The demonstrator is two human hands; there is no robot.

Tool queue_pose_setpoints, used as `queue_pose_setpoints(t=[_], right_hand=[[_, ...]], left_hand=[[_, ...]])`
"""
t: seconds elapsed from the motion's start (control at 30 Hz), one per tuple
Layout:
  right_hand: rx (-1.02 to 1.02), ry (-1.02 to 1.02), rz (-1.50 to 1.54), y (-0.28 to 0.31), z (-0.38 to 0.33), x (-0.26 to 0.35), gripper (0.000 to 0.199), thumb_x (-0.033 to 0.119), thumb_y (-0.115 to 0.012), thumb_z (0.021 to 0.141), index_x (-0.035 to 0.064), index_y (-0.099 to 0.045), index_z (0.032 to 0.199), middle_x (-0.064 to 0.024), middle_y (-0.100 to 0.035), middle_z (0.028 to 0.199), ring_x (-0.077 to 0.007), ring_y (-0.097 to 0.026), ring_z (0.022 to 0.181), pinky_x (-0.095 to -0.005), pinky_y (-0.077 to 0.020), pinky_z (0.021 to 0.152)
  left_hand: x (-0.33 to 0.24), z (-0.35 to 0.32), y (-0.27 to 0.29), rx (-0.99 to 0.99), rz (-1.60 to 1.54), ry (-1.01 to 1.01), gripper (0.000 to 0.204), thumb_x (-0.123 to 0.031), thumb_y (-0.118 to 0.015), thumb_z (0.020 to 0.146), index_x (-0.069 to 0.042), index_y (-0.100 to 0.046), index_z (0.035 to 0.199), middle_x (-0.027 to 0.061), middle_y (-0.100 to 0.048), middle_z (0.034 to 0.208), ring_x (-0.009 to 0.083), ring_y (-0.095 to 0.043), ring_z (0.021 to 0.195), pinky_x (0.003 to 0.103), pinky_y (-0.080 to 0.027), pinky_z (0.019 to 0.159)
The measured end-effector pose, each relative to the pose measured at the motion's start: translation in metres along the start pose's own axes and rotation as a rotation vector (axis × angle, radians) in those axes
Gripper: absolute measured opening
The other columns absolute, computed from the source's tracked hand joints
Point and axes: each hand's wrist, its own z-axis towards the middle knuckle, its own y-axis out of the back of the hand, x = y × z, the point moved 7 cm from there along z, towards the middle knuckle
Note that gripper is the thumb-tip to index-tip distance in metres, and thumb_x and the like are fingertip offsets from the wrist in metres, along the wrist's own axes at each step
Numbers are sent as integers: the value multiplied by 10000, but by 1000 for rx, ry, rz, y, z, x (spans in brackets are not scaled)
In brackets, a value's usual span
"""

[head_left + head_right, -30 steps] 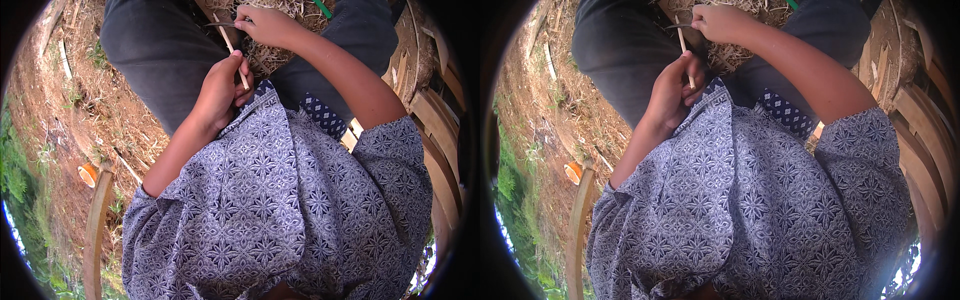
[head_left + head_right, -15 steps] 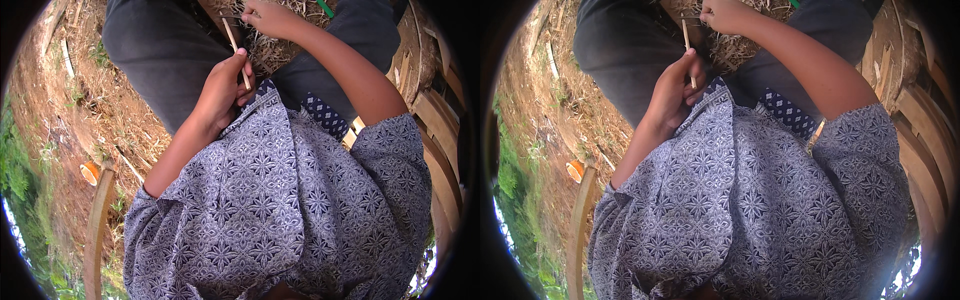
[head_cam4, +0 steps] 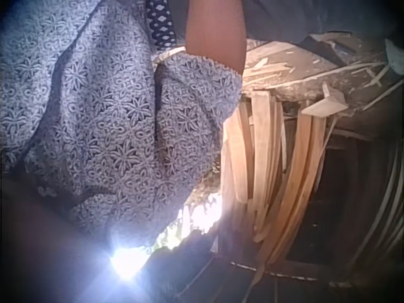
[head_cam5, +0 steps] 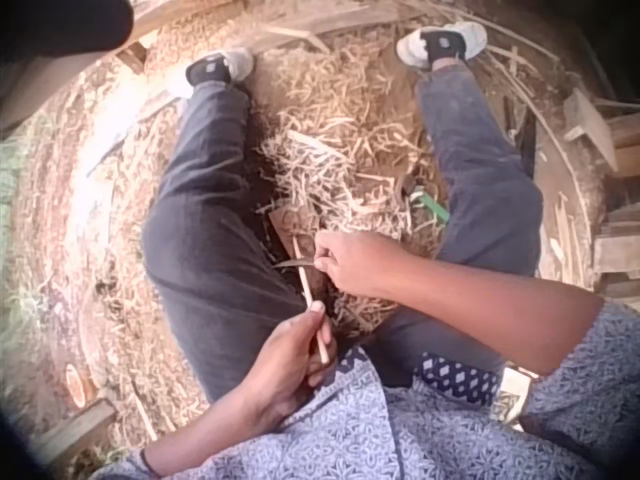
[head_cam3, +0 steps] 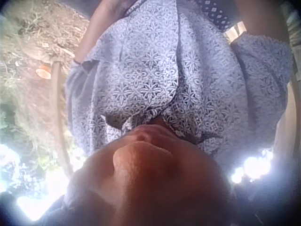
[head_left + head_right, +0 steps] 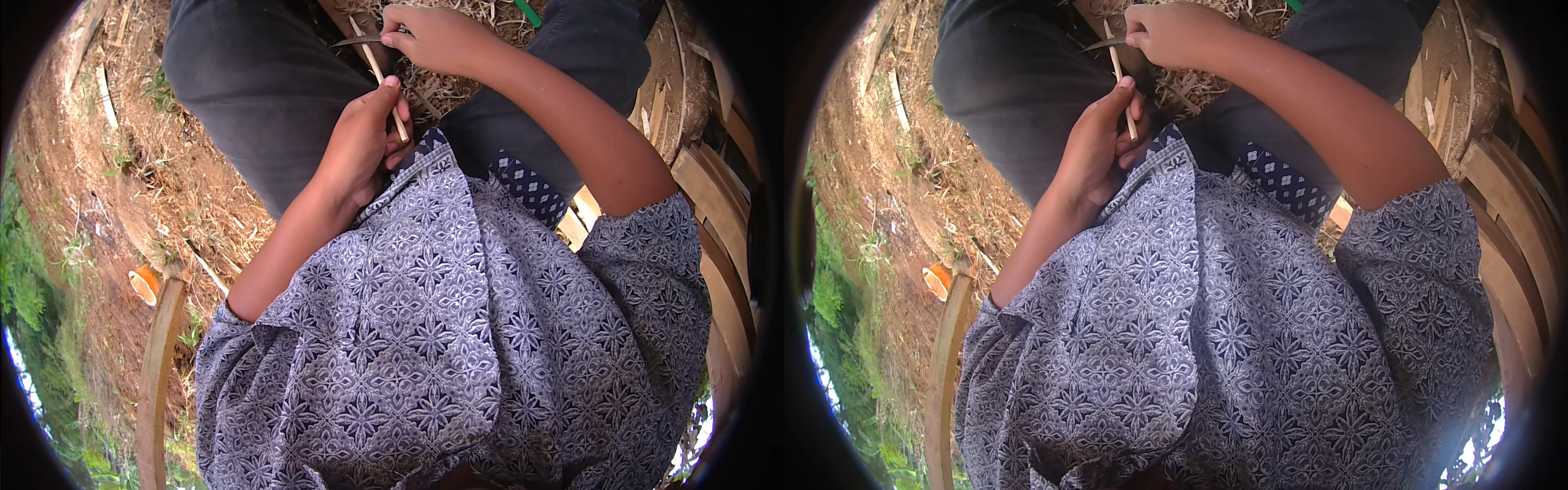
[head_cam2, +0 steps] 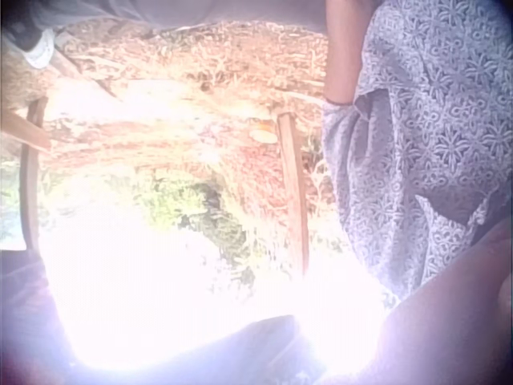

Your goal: The person sits on the ground and uses a knife to shave and sharpen thin wooden sticks. They hold the sticks against a small wooden block and scrape the blade along the wood to create fine shavings. The person occasionally pauses to inspect the stick's tip and then resumes the sharpening process.

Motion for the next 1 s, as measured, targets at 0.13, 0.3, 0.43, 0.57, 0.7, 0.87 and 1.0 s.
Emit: queue_pose_setpoints(t=[0.13,0.3,0.43,0.57,0.7,0.87,1.0], right_hand=[[9,-57,-15,-4,8,2,198,248,-616,966,62,-674,1002,-216,-726,957,-408,-700,922,-499,-533,794],[-140,2,21,-19,45,-31,194,230,-629,947,64,-688,1028,-234,-725,953,-428,-701,913,-505,-539,790],[-85,-65,88,-22,44,-43,220,233,-658,941,40,-692,1042,-225,-731,933,-386,-715,901,-479,-544,797],[-69,88,80,-16,22,-40,231,250,-658,951,36,-691,1034,-204,-731,945,-352,-715,911,-454,-543,809],[4,22,98,-3,-2,-21,229,256,-637,965,42,-689,1025,-206,-724,953,-368,-705,917,-458,-540,812],[-60,-57,6,-8,19,-19,204,246,-612,964,60,-685,1004,-231,-718,940,-409,-696,910,-486,-539,802],[-93,-49,-39,-15,41,-27,191,244,-628,948,68,-686,991,-237,-716,929,-421,-693,906,-502,-537,797]], left_hand=[[0,0,1,-7,-11,0,390,-347,-431,1114,-88,-506,834,-13,-387,584,73,-292,460,238,-267,429],[0,-1,-2,23,-12,7,389,-349,-411,1116,-97,-506,836,-12,-399,601,74,-310,477,235,-259,446],[1,-4,0,-45,-25,43,399,-354,-364,1115,-117,-494,822,-4,-407,626,89,-351,520,238,-255,471],[2,-2,1,-59,-52,27,397,-344,-339,1112,-125,-478,812,3,-406,643,113,-363,539,245,-257,479],[3,-1,3,-34,-72,11,394,-338,-337,1111,-126,-462,803,5,-408,647,117,-363,541,251,-262,477],[1,-1,2,-47,-33,17,397,-336,-338,1111,-126,-455,795,6,-406,641,118,-368,542,253,-269,479],[4,0,3,-21,-47,12,395,-331,-338,1111,-124,-455,796,6,-408,640,119,-372,547,249,-273,484]])
